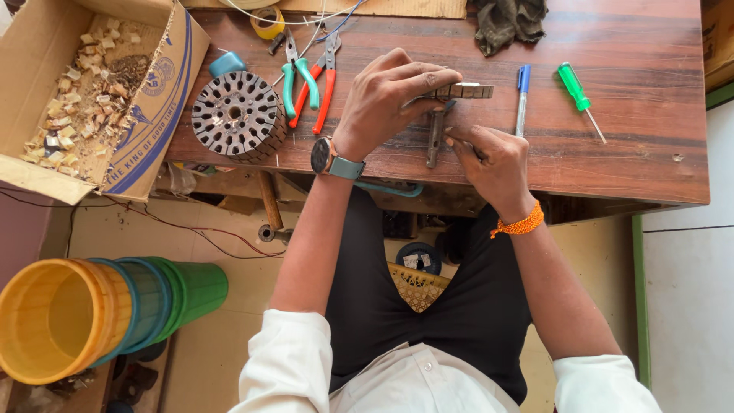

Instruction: The person uses a green-handled screwdriver to adjust a small metal component clamped on a wooden workbench. The person repeatedly tightens or loosens screws on the component while holding it steady with the left hand. Tools and parts are visible on the bench, but no final assembly or completion is shown.

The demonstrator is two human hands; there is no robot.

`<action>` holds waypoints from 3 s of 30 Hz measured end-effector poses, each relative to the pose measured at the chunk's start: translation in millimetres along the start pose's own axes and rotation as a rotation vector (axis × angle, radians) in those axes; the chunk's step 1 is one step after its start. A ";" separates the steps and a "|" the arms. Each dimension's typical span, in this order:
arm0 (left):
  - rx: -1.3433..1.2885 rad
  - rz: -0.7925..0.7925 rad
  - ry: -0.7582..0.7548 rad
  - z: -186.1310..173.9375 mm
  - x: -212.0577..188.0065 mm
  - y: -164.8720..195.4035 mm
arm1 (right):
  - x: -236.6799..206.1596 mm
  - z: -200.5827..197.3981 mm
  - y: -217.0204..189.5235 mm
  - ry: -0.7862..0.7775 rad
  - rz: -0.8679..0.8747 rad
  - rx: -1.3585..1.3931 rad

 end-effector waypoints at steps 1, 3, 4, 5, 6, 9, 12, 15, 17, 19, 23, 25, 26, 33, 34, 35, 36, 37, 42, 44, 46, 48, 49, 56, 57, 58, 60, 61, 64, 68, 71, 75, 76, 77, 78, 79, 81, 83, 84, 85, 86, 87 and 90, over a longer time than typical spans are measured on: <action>0.005 -0.006 0.012 -0.3 -0.3 -0.2 | 0.2 -0.3 -0.7 0.000 -0.006 0.000; 0.030 -0.003 0.017 0.3 -1.3 0.1 | 0.9 -0.4 -2.9 0.000 -0.020 -0.003; 0.042 -0.002 0.021 0.3 -1.5 0.1 | 1.4 -0.3 -4.1 -0.001 -0.029 -0.011; 0.044 0.000 0.026 0.2 -1.6 0.5 | 1.7 -0.1 -5.3 -0.003 -0.038 -0.019; 0.047 0.002 0.031 -0.4 -1.9 0.9 | 2.0 0.5 -6.8 -0.005 -0.049 -0.026; 0.039 -0.028 0.039 -1.1 -3.1 0.4 | 3.0 -0.3 -8.1 0.005 -0.052 -0.007; -0.012 -0.077 0.040 -1.9 -7.7 -0.4 | 3.0 1.3 -2.8 -0.008 -0.007 0.007; -0.123 -0.173 0.021 -1.6 -13.0 -9.8 | 2.3 2.1 5.7 -0.005 0.062 0.036; -0.152 -0.205 0.008 -0.2 -15.8 -13.7 | 2.2 1.4 8.8 -0.001 0.081 0.058; -0.114 -0.178 0.001 -0.2 -16.9 -12.6 | 2.1 2.5 11.7 -0.005 0.110 0.083; -0.103 -0.221 0.024 1.0 -17.9 -13.8 | 2.9 4.8 16.8 -0.037 0.167 0.102; -0.094 -0.235 0.049 0.4 -17.9 -12.4 | 3.3 5.2 17.1 -0.055 0.171 0.100; -0.084 -0.245 0.056 0.6 -18.2 -11.7 | 3.6 5.0 16.2 -0.062 0.162 0.100; -0.064 -0.277 0.070 3.1 -18.9 -9.1 | 3.8 3.2 18.4 -0.063 0.153 0.109; -0.064 -0.281 0.072 3.3 -19.0 -9.2 | 3.3 3.3 19.3 -0.061 0.159 0.108; -0.075 -0.280 0.060 4.6 -18.8 -9.4 | 2.8 3.2 20.2 -0.060 0.166 0.105; -0.088 -0.279 0.049 5.8 -18.9 -9.4 | 2.3 3.0 21.1 -0.060 0.173 0.102; -0.100 -0.277 0.038 7.5 -18.8 -9.4 | 2.2 2.6 21.4 -0.056 0.173 0.112; -0.055 -0.273 0.059 7.9 -19.3 -9.8 | 1.1 0.7 23.7 -0.046 0.176 0.130; -0.056 -0.280 0.062 8.5 -19.8 -10.0 | 0.3 0.1 24.4 -0.044 0.179 0.135; -0.061 -0.290 0.063 8.8 -19.8 -10.9 | 0.0 0.0 24.8 -0.041 0.181 0.144; -0.068 -0.299 0.074 7.9 -19.2 -11.6 | -0.7 0.2 25.2 -0.040 0.188 0.155; -0.072 -0.305 0.082 7.2 -18.8 -11.9 | -0.6 -0.1 25.4 -0.037 0.190 0.159; -0.308 -0.422 0.095 1.2 -22.7 -19.3 | -2.0 -0.1 26.6 -0.027 0.208 0.164; -0.372 -0.499 0.095 3.6 -25.9 -25.0 | -2.3 -0.6 26.9 -0.023 0.208 0.158; -0.437 -0.575 0.092 6.7 -29.5 -30.2 | -2.5 -0.1 26.6 -0.027 0.203 0.156; -0.281 -0.447 0.113 1.4 -24.7 -23.4 | -2.3 0.1 26.8 -0.030 0.195 0.153; -0.202 -0.384 0.125 -0.6 -22.7 -19.3 | -2.0 -0.1 27.4 -0.032 0.193 0.152; -0.160 -0.428 0.113 1.7 -26.5 -24.9 | -2.3 0.6 29.1 -0.037 0.197 0.146; -0.214 -0.435 0.095 2.4 -28.1 -27.7 | -2.2 0.5 29.1 -0.035 0.193 0.138; -0.232 -0.427 0.086 1.4 -27.8 -27.3 | -1.6 0.3 28.5 -0.034 0.198 0.152; -0.223 -0.412 0.076 0.7 -26.7 -24.5 | -0.9 0.0 27.4 -0.031 0.205 0.147; -0.219 -0.407 0.074 0.7 -26.4 -23.8 | -0.7 0.0 26.9 -0.031 0.203 0.150; -0.204 -0.409 0.076 0.6 -26.5 -23.5 | -0.7 -0.3 26.6 -0.030 0.202 0.153; -0.191 -0.411 0.077 0.5 -26.7 -23.1 | -0.9 -0.6 26.4 -0.028 0.202 0.154; -0.177 -0.412 0.078 0.6 -26.7 -22.8 | -0.9 -0.6 26.5 -0.027 0.202 0.160; -0.168 -0.415 0.084 0.8 -26.7 -22.1 | -1.1 -0.8 27.0 -0.026 0.204 0.170; -0.166 -0.421 0.087 0.8 -26.7 -21.6 | -1.5 -0.7 27.5 -0.028 0.206 0.172; -0.167 -0.425 0.087 0.7 -26.6 -21.6 | -1.5 -0.7 27.6 -0.029 0.207 0.174; -0.169 -0.429 0.086 0.7 -26.3 -21.6 | -1.6 -1.0 27.7 -0.029 0.207 0.171; -0.172 -0.426 0.086 0.0 -25.9 -21.1 | -1.8 -1.0 27.5 -0.029 0.208 0.167; -0.175 -0.424 0.087 -0.8 -25.2 -20.8 | -1.9 -1.1 27.2 -0.029 0.209 0.164; -0.224 -0.415 0.079 -2.4 -23.8 -19.3 | -1.5 -2.0 25.3 -0.022 0.203 0.159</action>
Point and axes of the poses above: each hand's wrist, its own x-axis towards the middle knuckle, its own z-axis out of the palm, y = z × x, the point moved 10 cm from there along x, towards the middle knuckle, and after that the axes turned 10 degrees about y, right-handed, at the moved point
